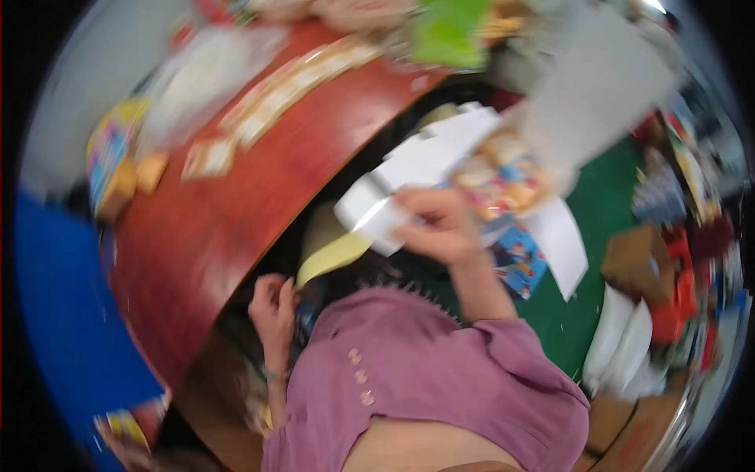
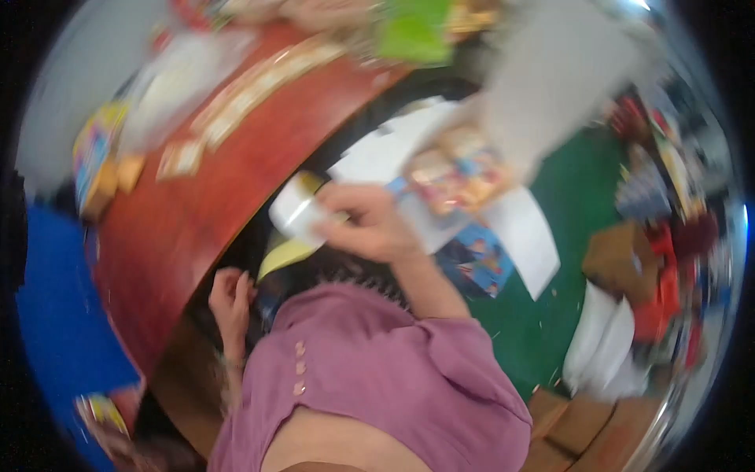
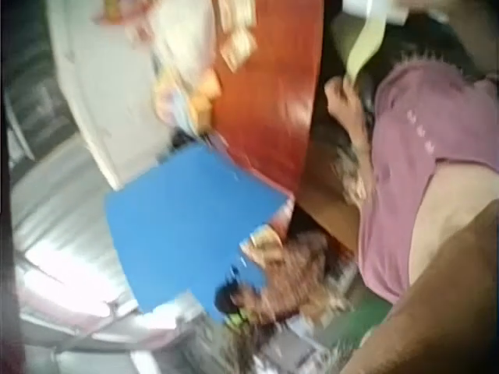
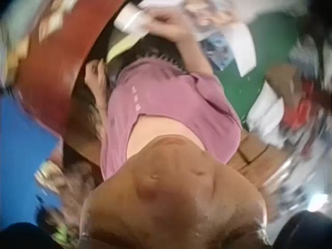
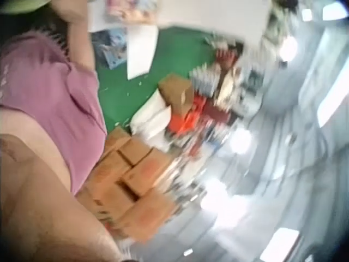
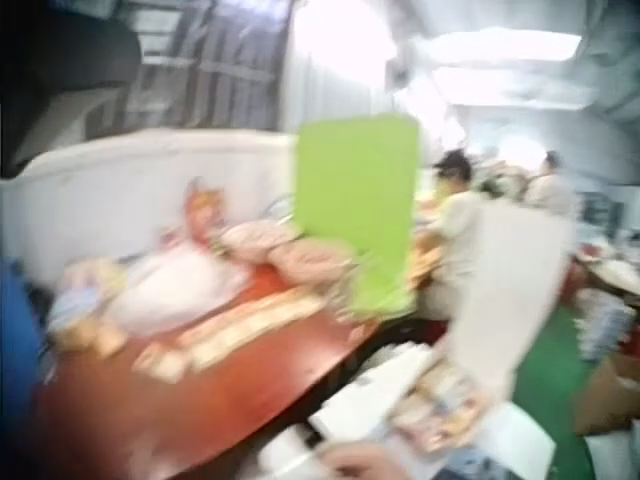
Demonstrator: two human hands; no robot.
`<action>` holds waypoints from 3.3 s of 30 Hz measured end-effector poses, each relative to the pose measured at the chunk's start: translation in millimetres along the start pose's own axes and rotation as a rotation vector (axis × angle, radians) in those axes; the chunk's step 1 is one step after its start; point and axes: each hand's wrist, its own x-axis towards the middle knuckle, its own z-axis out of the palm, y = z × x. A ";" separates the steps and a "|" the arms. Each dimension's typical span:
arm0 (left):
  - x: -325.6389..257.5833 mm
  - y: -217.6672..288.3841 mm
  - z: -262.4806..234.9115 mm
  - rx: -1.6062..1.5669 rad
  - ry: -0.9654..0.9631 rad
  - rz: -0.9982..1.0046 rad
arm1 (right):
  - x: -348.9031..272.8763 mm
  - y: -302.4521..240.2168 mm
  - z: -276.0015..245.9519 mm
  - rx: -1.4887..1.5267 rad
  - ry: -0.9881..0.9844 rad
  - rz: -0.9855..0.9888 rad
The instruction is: Peel labels and wrap them around small trays of product, then place the finished items into cardboard boxes.
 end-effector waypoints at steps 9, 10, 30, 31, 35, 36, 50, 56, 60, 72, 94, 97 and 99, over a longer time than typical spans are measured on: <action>13.6 118.1 -18.2 0.314 0.035 0.640 | 67.4 -6.8 69.2 -0.332 -0.219 -0.088; 16.6 114.3 -15.0 0.297 0.063 0.658 | 70.5 -2.3 80.0 -0.311 -0.260 -0.101; 45.8 66.3 -43.0 0.559 0.362 0.649 | 143.6 47.3 136.6 -0.019 -0.831 0.017; 48.3 63.9 -47.3 0.557 0.361 0.640 | 144.7 47.9 143.3 -0.026 -0.830 0.031; 63.0 54.9 -73.3 0.566 0.470 0.639 | 171.1 50.7 154.6 0.032 -0.880 0.110; 65.7 55.1 -81.9 0.575 0.522 0.601 | 181.7 61.1 153.9 -0.032 -0.811 0.096; 81.9 29.0 -163.9 -0.376 0.878 0.365 | 296.7 187.9 214.0 -1.148 -0.448 -0.258; 85.6 18.7 -164.3 -0.604 0.817 0.256 | 229.5 165.9 223.6 -1.118 -0.361 -0.272; 84.0 22.7 -156.8 -0.648 0.784 0.233 | 195.5 157.7 231.2 -1.053 -0.327 -0.350; 71.8 14.7 -148.3 -0.699 0.676 0.194 | 181.9 100.2 173.9 0.076 -0.401 0.218; 106.5 -3.0 -127.6 -0.614 0.653 -0.043 | 211.8 132.4 167.7 0.082 -0.340 0.341; 118.4 -5.2 -129.3 -0.468 0.695 -0.031 | 218.2 138.8 169.0 0.093 -0.307 0.383; 126.1 -6.9 -133.3 -0.369 0.692 -0.060 | 224.3 143.4 169.9 0.114 -0.281 0.389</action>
